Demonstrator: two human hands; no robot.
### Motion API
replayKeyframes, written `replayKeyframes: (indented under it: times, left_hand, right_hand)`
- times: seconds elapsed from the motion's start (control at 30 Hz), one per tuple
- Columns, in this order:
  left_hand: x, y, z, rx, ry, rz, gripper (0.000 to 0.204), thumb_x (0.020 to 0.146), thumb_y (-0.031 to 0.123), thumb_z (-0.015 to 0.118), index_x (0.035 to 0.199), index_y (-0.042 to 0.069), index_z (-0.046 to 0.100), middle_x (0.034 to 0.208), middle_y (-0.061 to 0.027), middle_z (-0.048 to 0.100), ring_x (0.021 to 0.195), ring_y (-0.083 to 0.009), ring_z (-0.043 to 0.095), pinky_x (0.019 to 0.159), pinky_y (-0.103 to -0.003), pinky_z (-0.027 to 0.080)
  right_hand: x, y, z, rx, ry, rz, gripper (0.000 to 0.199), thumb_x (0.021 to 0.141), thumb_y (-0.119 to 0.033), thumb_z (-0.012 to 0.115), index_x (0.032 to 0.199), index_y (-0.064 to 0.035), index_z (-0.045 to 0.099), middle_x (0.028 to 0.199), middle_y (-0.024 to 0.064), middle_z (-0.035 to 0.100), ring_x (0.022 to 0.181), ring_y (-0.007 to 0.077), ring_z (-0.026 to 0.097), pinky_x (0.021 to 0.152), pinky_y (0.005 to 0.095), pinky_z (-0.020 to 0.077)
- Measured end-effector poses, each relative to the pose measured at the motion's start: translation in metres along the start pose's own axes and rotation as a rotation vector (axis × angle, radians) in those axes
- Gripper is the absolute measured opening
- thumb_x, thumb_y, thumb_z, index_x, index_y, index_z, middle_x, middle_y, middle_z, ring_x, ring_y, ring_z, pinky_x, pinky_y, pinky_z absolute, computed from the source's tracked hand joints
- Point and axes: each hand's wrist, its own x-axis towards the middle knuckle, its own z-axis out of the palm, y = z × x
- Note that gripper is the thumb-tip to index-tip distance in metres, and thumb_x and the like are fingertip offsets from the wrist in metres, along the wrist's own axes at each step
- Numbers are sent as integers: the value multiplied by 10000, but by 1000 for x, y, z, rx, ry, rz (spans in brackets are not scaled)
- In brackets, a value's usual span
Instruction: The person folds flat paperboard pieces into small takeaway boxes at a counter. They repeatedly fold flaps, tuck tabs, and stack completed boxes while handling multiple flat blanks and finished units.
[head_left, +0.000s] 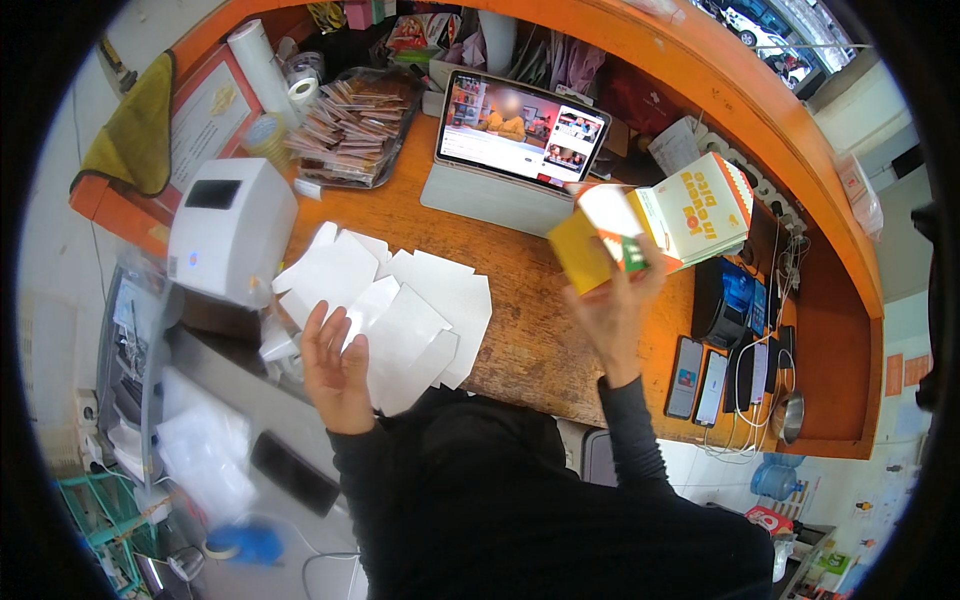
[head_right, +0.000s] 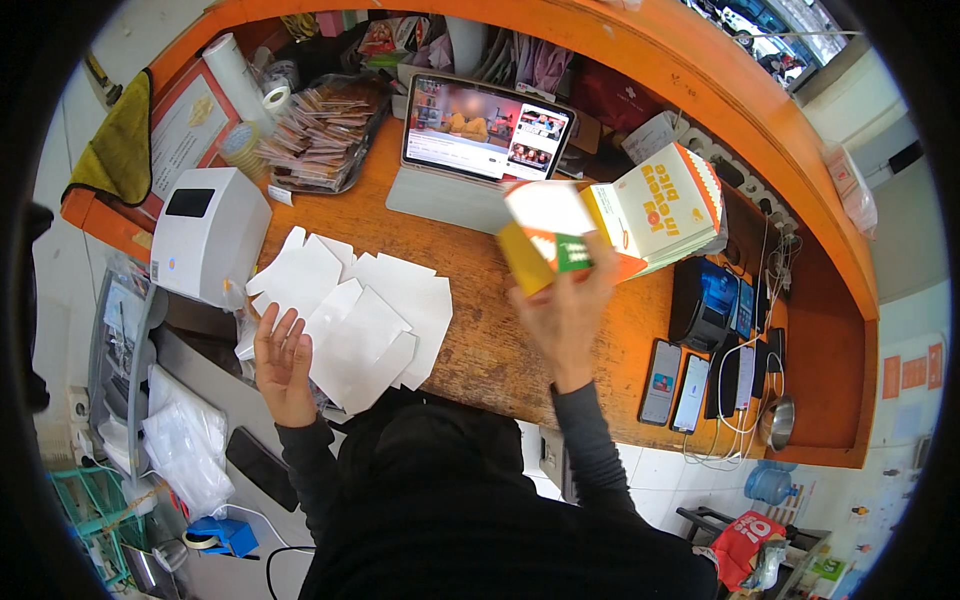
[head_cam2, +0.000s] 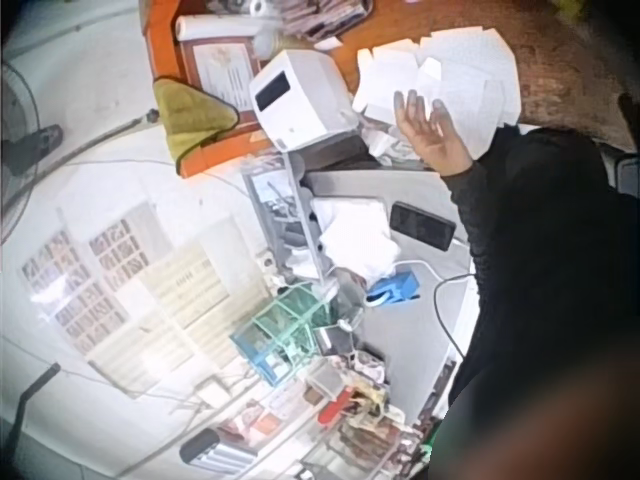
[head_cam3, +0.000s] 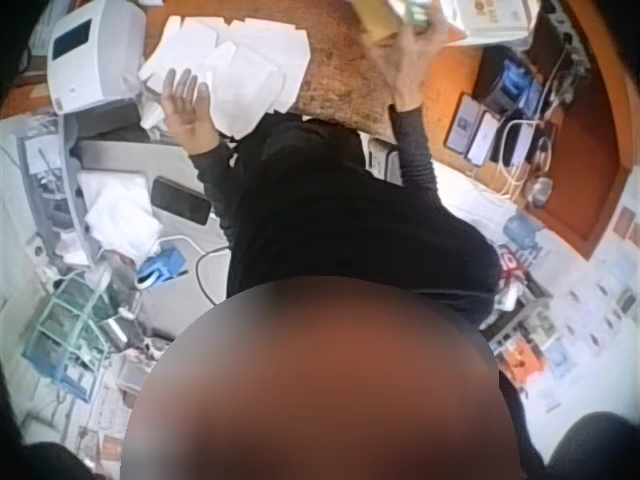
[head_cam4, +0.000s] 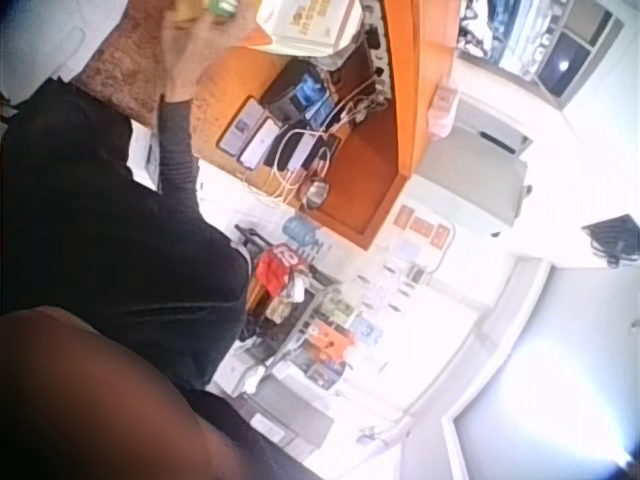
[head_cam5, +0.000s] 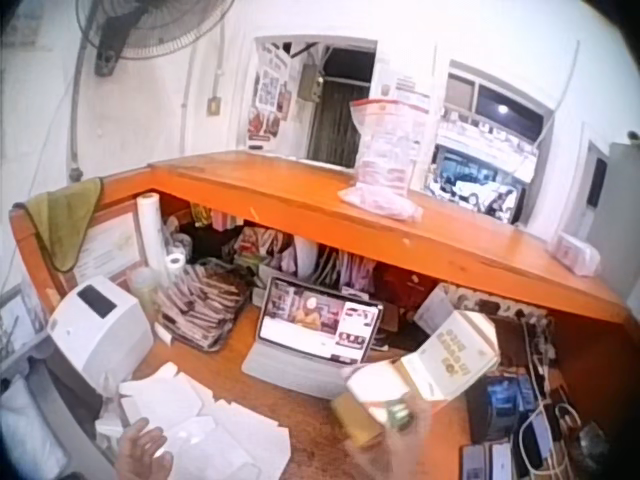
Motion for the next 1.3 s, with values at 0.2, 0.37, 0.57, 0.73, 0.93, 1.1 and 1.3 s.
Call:
replayKeyframes:
  times: [0.2, 0.37, 0.57, 0.73, 0.93, 1.1, 1.3]
  left_hand:
    - [-1, -1, 12, -15, -56, -45, 547, 875, 71, 684, 1375, 59, 463, 1283, -177, 562, 1199, -266, 559, 991, -346, 463]
    - [2, -2, 19, 2, -98, -82, 577, 871, 60, 685, 1392, 63, 438, 1268, -166, 568, 1171, -262, 578, 963, -328, 472]
    - [2, -5, 26, 11, -188, -107, 582, 871, 64, 687, 1394, 80, 434, 1247, -156, 582, 1148, -251, 592, 915, -296, 473]
    - [0, -8, 16, 50, -204, -96, 554, 879, 84, 683, 1380, 84, 447, 1254, -143, 585, 1127, -243, 602, 914, -301, 472]
    - [-1, -32, 5, 462, -376, -50, 573, 843, 113, 705, 1359, 65, 460, 1262, -157, 575, 1186, -296, 555, 964, -391, 456]
    - [-10, -63, 8, 772, -552, 57, 861, 722, 201, 825, 1451, 156, 369, 1403, -209, 426, 1338, -435, 362, 1066, -536, 347]
    - [-15, -93, 7, 1245, -627, -169, 1232, 511, 303, 944, 1522, 226, 244, 1525, -181, 254, 1407, -503, 194, 1093, -580, 306]
  right_hand:
    - [15, 81, -7, -165, -85, 134, 680, 607, -251, 845, 1235, -129, 616, 1278, 242, 415, 1192, 425, 460, 977, 454, 451]
    - [11, 132, 7, 95, -75, 370, 550, 739, -365, 784, 1234, -170, 644, 1221, 230, 427, 1156, 420, 493, 982, 450, 445]
    - [-6, 152, 29, 214, 14, 521, 506, 802, -409, 751, 1245, -184, 655, 1236, 231, 407, 1247, 388, 420, 1060, 459, 348]
    - [13, 132, 15, -261, 126, 345, 551, 796, -412, 749, 1283, -186, 626, 1429, 308, 286, 1367, 436, 274, 1108, 507, 247]
    - [42, 91, -2, -569, -24, 53, 745, 711, -254, 793, 1394, -251, 495, 1557, 105, 278, 1474, 368, 117, 1134, 583, 95]
    - [69, 122, -4, -689, -385, -29, 702, 747, -454, 708, 1393, -257, 520, 1546, 4, 349, 1501, 277, 94, 1135, 633, -21]
    - [56, 213, 7, -99, -841, 618, 906, 809, -814, 411, 1507, -238, 359, 1633, 37, 123, 1505, 298, -31, 1103, 676, -69]
